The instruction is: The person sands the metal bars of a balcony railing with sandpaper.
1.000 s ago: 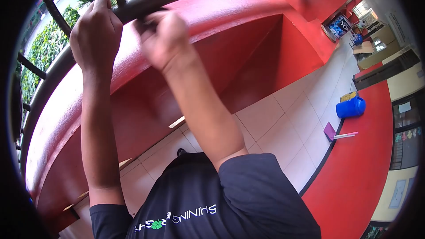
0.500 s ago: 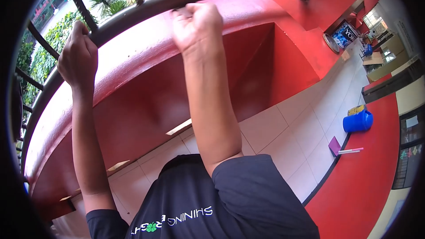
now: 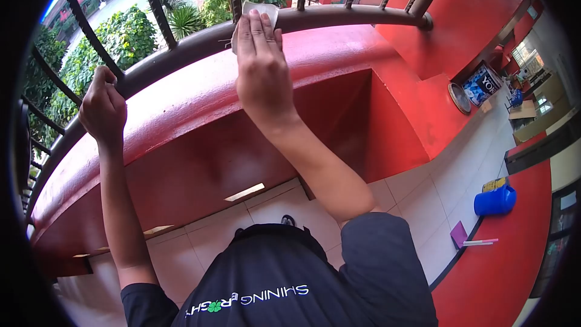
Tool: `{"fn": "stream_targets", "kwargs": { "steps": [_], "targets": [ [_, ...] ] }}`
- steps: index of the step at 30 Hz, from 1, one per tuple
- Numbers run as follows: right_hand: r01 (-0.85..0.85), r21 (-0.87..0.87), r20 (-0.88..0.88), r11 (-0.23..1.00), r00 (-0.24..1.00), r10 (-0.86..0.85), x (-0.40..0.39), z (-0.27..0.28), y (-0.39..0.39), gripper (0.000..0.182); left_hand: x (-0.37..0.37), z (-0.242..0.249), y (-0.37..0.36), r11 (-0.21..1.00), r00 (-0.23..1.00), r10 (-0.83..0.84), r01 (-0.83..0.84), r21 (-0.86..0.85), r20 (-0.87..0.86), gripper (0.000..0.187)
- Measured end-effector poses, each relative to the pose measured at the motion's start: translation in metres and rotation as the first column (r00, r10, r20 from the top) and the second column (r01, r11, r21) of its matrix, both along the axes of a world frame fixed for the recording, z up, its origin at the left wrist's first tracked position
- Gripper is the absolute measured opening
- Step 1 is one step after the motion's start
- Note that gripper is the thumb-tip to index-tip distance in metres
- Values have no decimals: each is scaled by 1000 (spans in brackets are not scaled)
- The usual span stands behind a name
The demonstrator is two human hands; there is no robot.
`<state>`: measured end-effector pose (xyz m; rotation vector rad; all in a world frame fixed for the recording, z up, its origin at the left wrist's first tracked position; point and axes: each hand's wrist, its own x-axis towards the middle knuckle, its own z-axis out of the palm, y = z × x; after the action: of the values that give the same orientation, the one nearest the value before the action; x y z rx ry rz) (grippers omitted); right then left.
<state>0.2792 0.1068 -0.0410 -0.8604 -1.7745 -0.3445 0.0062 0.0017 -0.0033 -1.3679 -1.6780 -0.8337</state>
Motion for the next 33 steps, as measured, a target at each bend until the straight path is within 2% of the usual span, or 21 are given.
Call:
{"fn": "stream_targets", "kwargs": {
  "steps": [1, 2, 5, 7, 9, 11, 13, 14, 15, 17, 19, 21, 22, 23, 24, 25, 26, 27, 29, 31, 33],
  "targets": [
    [0, 4, 43, 1000, 999, 0, 16, 4, 8, 41, -1, 0, 2, 1000, 1000, -7, 7, 13, -5, 17],
    [36, -55, -31, 998, 999, -38, 30, 14, 25, 38, -2, -1, 2, 1000, 1000, 1, -1, 8, -7, 18],
    [-103, -42, 104, 994, 989, 107, 23, 19, 10, 33, 1, 1, 1, 998, 999, -47, 47, 42, -13, 14],
    [-75, -19, 142, 997, 987, 77, 32, 33, 16, 32, 1, 1, 0, 999, 999, -37, 36, 22, 7, 15],
    [13, -169, 250, 986, 968, 30, 52, 50, 37, 44, 1, 0, 1, 999, 1000, -31, 31, 31, -2, 16],
    [-12, -132, 239, 991, 970, 43, 48, 51, 34, 45, -1, 0, 1, 999, 1000, -18, 18, 31, -4, 16],
    [-169, -455, 89, 874, 968, 234, 52, 64, 30, 44, -1, -1, 0, 1000, 1000, -24, 24, 14, 18, 16],
    [-89, -406, 132, 910, 979, 154, 54, 63, 29, 44, 1, 0, 0, 999, 999, -36, 36, 24, 25, 16],
    [-98, -409, 134, 907, 977, 165, 52, 56, 24, 44, 2, 0, 0, 998, 999, -46, 46, 34, 18, 16],
    [-64, -194, 59, 979, 995, 77, 45, 38, 5, 40, 3, 0, 0, 997, 999, -46, 46, 58, 2, 15],
    [-229, -309, -181, 923, 967, 179, 22, 26, -21, 47, 2, 0, 0, 998, 999, -33, 33, 47, 8, 14],
    [-184, -143, -275, 973, 951, 140, -6, 3, -15, 50, 1, 1, -2, 999, 999, -44, 44, 27, 1, 13],
    [-189, -151, -278, 970, 950, 142, -14, -3, -18, 50, -2, 1, -3, 989, 991, -136, 136, 61, -6, 12],
    [-166, -126, -360, 978, 927, 111, -22, -6, -22, 53, -4, 0, -4, 958, 964, -262, 254, 134, 44, 15],
    [-143, -100, -436, 985, 896, 86, -32, -7, -28, 55, -7, 7, -11, 928, 948, -305, 317, 195, -89, 18],
    [-150, -103, -435, 983, 896, 91, -44, -10, -38, 55, -13, 15, -18, 888, 914, -336, 387, 247, -225, 21],
    [-180, -132, -243, 975, 959, 144, -55, -13, -53, 57, -27, 7, -32, 899, 933, -348, 359, 251, -89, 23],
    [-195, -166, -42, 967, 981, 191, -64, -15, -63, 59, -45, 6, -50, 960, 965, -123, 175, 220, -231, 29],
    [-139, -112, 1, 984, 990, 140, -61, -6, -51, 58, -80, -1, -69, 942, 976, 121, -56, 331, -180, 36],
    [0, -121, -55, 993, 998, -7, -58, 9, -35, 56, -116, -5, -75, 945, 997, 32, -5, 328, -76, 46],
    [-78, -64, -44, 995, 996, 75, -82, 4, -50, 50, -130, 1, -81, 990, 995, -73, 65, 126, 62, 55]
  ]
}}
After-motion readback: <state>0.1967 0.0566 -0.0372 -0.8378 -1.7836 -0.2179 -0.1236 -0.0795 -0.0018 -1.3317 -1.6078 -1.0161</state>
